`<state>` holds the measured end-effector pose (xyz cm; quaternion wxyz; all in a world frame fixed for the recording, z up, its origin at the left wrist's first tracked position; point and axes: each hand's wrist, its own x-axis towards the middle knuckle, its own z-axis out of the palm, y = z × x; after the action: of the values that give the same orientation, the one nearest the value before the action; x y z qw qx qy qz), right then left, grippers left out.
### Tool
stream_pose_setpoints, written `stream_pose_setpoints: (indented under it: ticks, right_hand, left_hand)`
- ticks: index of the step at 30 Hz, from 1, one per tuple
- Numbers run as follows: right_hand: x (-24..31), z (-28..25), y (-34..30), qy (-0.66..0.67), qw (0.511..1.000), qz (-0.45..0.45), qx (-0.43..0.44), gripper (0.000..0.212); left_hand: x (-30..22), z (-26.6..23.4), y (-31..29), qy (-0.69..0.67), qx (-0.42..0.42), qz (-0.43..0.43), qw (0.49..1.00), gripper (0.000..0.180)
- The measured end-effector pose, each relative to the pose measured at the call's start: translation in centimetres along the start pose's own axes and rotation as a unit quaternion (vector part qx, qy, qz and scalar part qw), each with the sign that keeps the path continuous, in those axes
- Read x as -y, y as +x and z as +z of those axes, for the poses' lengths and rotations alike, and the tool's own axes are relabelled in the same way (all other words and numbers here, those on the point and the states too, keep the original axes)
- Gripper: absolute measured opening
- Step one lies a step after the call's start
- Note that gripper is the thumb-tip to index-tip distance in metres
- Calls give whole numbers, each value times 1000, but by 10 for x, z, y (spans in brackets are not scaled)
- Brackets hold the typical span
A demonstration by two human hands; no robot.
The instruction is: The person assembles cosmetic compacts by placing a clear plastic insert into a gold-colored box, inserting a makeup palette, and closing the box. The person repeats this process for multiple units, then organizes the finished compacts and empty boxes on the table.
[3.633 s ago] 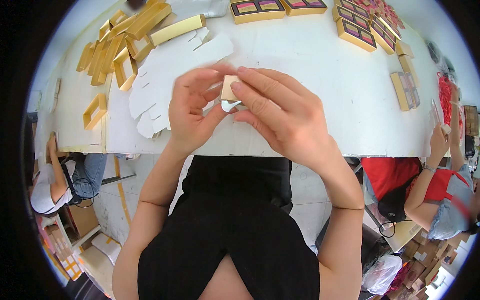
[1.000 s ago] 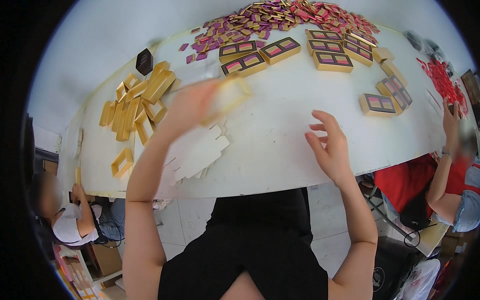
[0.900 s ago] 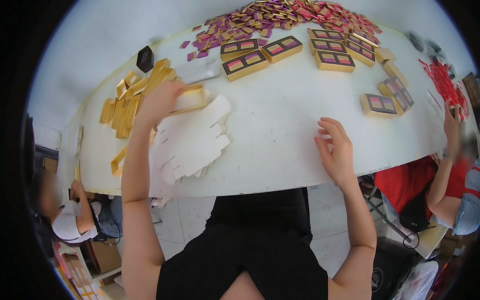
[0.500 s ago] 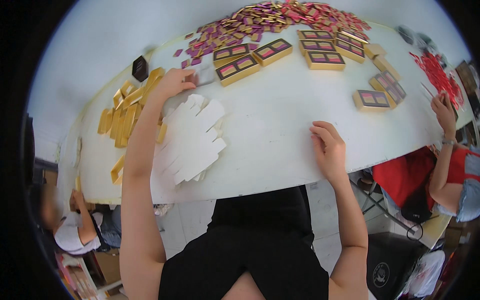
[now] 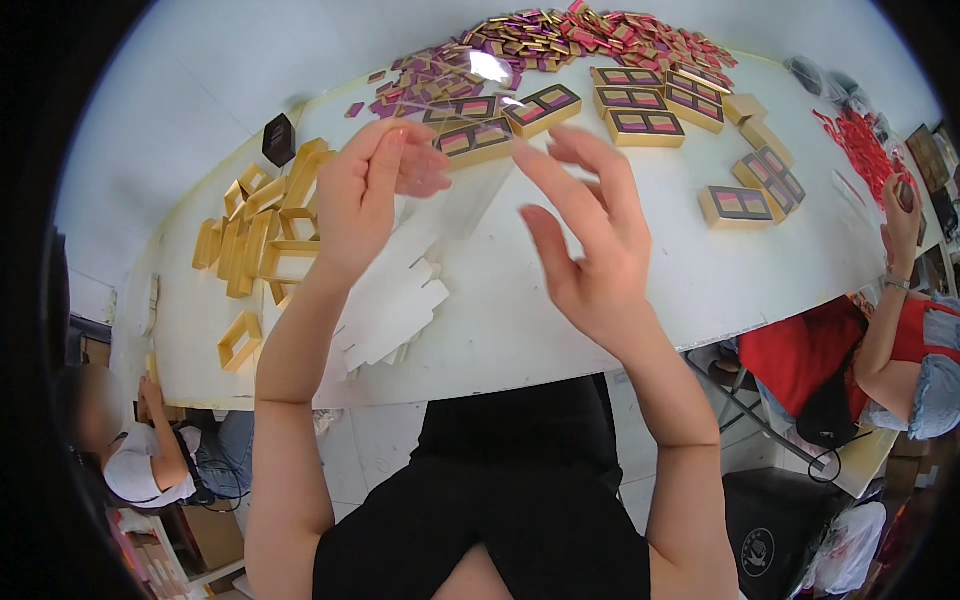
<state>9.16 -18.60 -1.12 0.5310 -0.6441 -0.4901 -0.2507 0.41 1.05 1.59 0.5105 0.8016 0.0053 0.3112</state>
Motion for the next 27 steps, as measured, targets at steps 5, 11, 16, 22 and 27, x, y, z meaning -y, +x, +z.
stream_pose_setpoints:
  ticks: [5,11,16,22,27]
  right_hand:
    - [5,10,14,18,1000,14,18,32]
    - [2,14,11,174,969,168,55,22]
    - [-9,5,5,186,980,67,32,16]
    - [5,-7,8,198,966,31,165,12]
    - [-1,-23,18,162,942,19,294,21]
  left_hand:
    - [-13,9,-19,49,8,50,998,24]
    - [-1,21,-29,49,21,87,995,21]
    - [-11,12,-35,-279,236,-127,922,44]
    - [-11,10,-34,-191,389,-124,893,72]
    - [-14,5,-23,-38,353,-19,935,70]
